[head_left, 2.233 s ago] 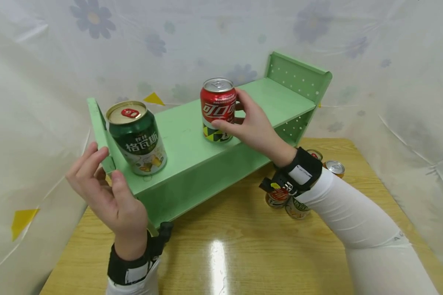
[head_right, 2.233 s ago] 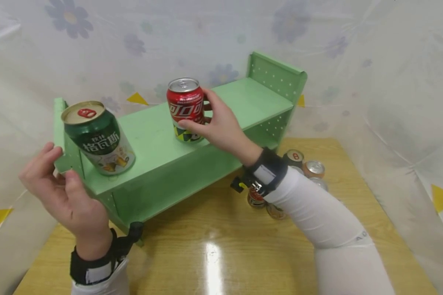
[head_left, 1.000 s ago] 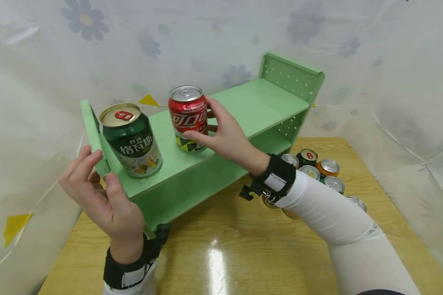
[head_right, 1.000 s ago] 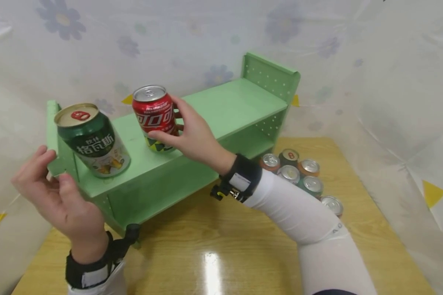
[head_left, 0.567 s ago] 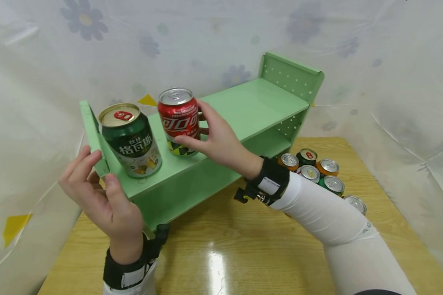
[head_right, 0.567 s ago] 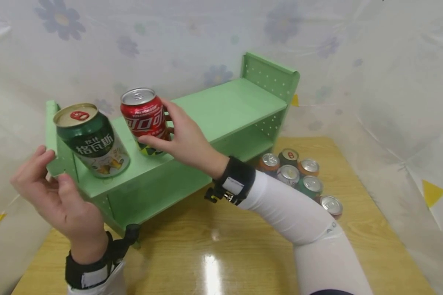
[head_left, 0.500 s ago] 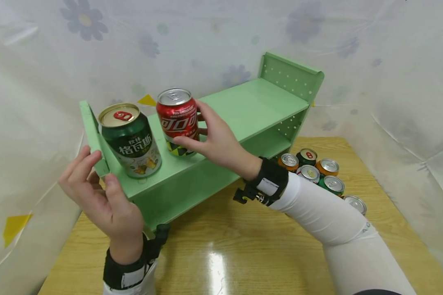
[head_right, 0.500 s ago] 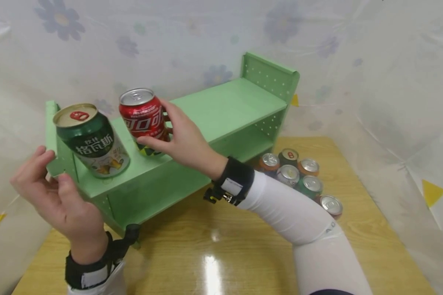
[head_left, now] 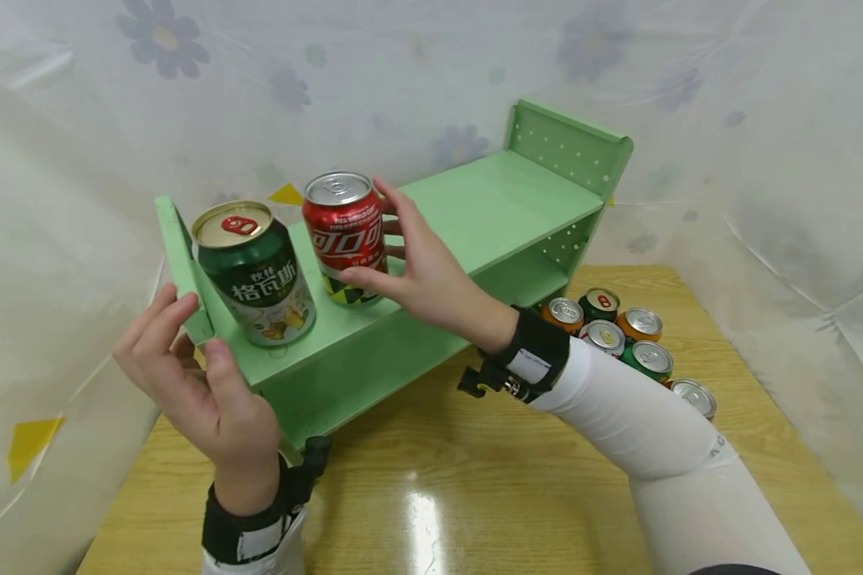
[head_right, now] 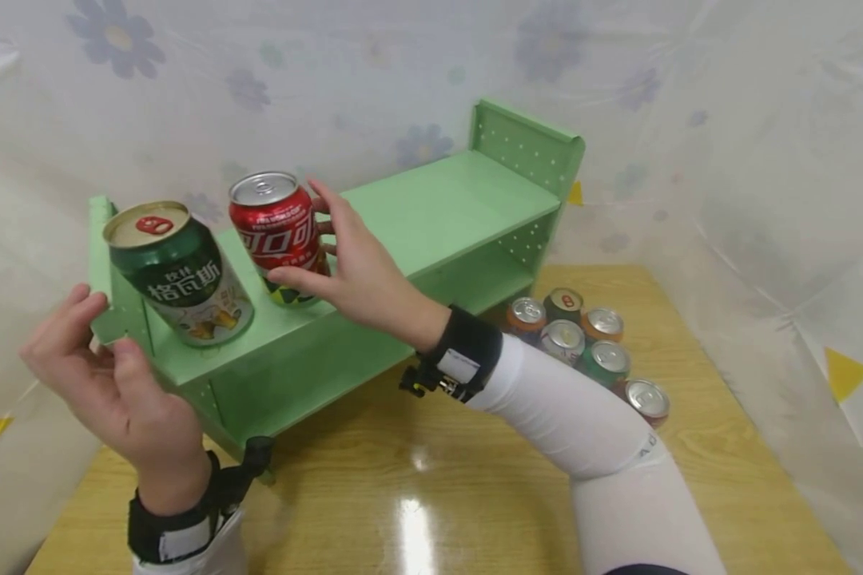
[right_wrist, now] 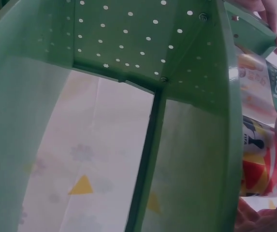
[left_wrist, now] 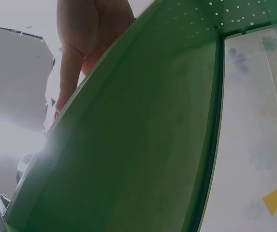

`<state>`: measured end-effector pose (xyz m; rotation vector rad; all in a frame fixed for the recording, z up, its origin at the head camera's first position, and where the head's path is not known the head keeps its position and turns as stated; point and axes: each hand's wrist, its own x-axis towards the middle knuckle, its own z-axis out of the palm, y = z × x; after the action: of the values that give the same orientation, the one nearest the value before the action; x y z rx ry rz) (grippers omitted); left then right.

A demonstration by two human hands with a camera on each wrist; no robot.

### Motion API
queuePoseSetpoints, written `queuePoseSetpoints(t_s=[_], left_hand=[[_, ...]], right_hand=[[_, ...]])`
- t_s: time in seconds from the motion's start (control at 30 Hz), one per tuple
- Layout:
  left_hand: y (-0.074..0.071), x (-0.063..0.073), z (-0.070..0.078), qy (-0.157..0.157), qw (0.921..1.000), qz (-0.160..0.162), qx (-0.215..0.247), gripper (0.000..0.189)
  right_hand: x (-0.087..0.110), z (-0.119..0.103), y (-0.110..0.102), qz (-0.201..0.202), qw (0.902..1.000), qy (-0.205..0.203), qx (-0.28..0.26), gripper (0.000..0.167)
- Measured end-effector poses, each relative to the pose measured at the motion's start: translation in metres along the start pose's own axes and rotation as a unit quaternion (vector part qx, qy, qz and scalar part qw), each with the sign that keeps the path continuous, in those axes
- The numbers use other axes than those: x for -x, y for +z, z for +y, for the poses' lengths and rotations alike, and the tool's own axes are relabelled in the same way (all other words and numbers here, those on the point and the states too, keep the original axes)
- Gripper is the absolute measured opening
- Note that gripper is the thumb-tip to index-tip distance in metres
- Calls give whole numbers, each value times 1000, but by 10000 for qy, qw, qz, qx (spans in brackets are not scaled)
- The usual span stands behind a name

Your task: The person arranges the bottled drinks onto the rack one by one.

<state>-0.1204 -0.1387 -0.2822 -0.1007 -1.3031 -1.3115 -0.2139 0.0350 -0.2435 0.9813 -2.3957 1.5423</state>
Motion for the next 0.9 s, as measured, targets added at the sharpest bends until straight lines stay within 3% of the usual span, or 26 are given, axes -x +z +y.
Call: queuePoseSetpoints(t_s=[0.13, 0.37, 0.67, 0.9], left_hand=[[0, 0, 1, 8, 10000, 23, 27, 32], [0, 0, 2, 7, 10000, 47, 74, 31], [1, -2, 3, 17, 9999, 45, 115, 32], [2, -1, 4, -3, 9999, 34, 107, 31]], right_hand=[[7, -1, -8, 159, 9997, -46, 195, 102], [20, 0, -27, 511, 9975, -124, 480, 95], [40, 2, -56, 844, 9857, 350, 1417, 72], [63, 18, -71, 1110, 9773, 651, 1682, 64]])
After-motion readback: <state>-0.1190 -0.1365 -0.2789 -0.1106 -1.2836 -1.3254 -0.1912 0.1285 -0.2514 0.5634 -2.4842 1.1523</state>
